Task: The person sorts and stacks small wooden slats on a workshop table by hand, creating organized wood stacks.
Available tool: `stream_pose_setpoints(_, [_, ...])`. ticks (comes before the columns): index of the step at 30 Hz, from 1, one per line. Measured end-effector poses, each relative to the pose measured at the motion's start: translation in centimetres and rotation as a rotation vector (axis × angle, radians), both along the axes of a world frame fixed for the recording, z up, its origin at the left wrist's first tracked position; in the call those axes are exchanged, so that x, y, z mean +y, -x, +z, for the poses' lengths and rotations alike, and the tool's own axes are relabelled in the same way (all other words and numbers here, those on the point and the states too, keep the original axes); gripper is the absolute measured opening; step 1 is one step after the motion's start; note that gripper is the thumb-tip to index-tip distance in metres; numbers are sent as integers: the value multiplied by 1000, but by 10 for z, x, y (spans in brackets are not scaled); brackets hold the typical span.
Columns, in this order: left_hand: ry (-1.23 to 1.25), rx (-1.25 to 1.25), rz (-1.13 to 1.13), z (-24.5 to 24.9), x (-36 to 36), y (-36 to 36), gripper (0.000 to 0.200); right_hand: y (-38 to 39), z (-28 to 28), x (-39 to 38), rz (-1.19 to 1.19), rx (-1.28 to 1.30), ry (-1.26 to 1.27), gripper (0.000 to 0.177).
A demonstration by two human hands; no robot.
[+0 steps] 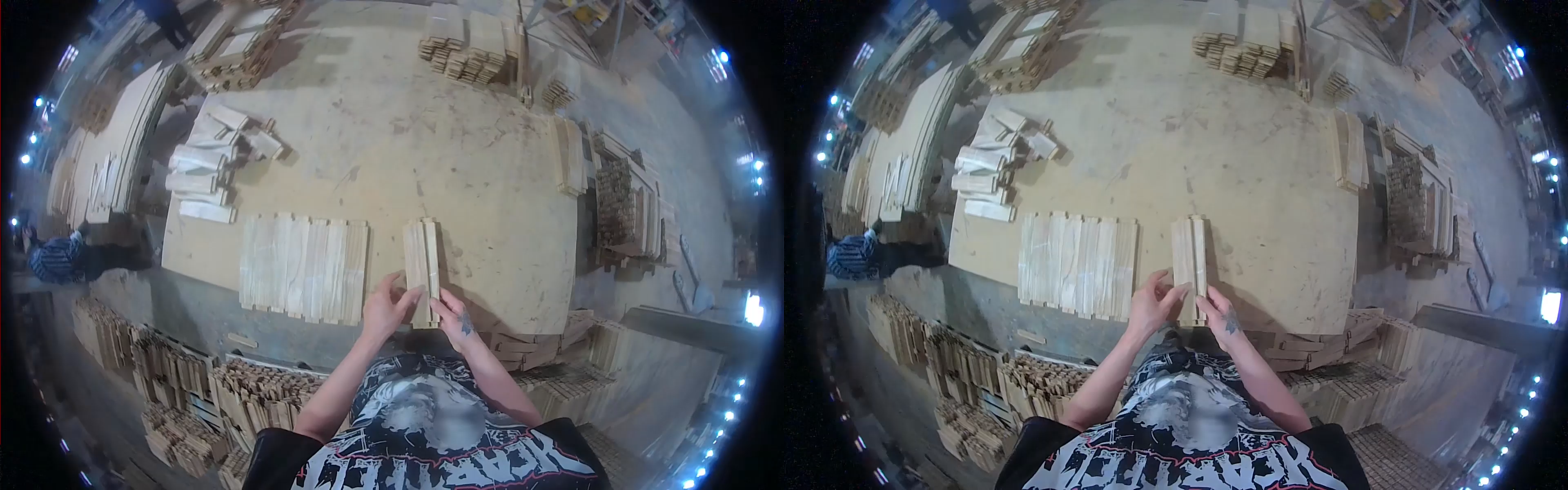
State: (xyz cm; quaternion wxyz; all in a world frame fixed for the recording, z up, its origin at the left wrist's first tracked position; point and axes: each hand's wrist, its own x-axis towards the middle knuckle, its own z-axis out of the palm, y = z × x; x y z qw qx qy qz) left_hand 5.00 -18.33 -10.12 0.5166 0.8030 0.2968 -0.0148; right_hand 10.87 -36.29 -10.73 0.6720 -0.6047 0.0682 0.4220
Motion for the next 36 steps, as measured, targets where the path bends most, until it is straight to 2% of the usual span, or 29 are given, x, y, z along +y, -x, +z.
stream_pose_setpoints(2, [11,3,-57,25,1,0,69,7,28,11,16,17,89,29])
stream_pose_setpoints(8, [-420,37,-201,5,9,16,82,34,-1,10,-48,-281,237,36])
stream_pose_setpoints(11, [-532,149,-281,-8,19,22,80,39,-1,8,-127,-315,246,36])
stream_pose_setpoints(14, [-582,116,-298,-5,24,25,77,42,2,6,-142,-343,306,37])
stream_pose_setpoints(17, [-692,-53,-356,-9,20,28,75,43,-1,4,-141,-344,318,37])
stream_pose_setpoints(20, [-751,-138,-322,-27,24,27,72,44,-3,6,-176,-339,290,37])
stream_pose_setpoints(23, [-777,-113,-270,-33,36,28,66,40,-14,4,-155,-372,311,40])
stream_pose_setpoints(26, [-786,-170,-243,-28,42,37,59,39,-10,13,-167,-370,214,49])
stream_pose_setpoints(29, [-692,-185,-57,4,60,47,51,37,-20,20,-85,-347,212,54])
stream_pose_setpoints(32, [-628,-19,235,3,113,63,46,36,-28,35,-118,-386,170,56])
stream_pose_setpoints(34, [-820,-109,398,-14,165,84,42,33,-31,38,-80,-485,218,57])
stream_pose_setpoints(36, [-961,-69,437,-4,206,104,39,31,-36,35,-54,-553,280,57])
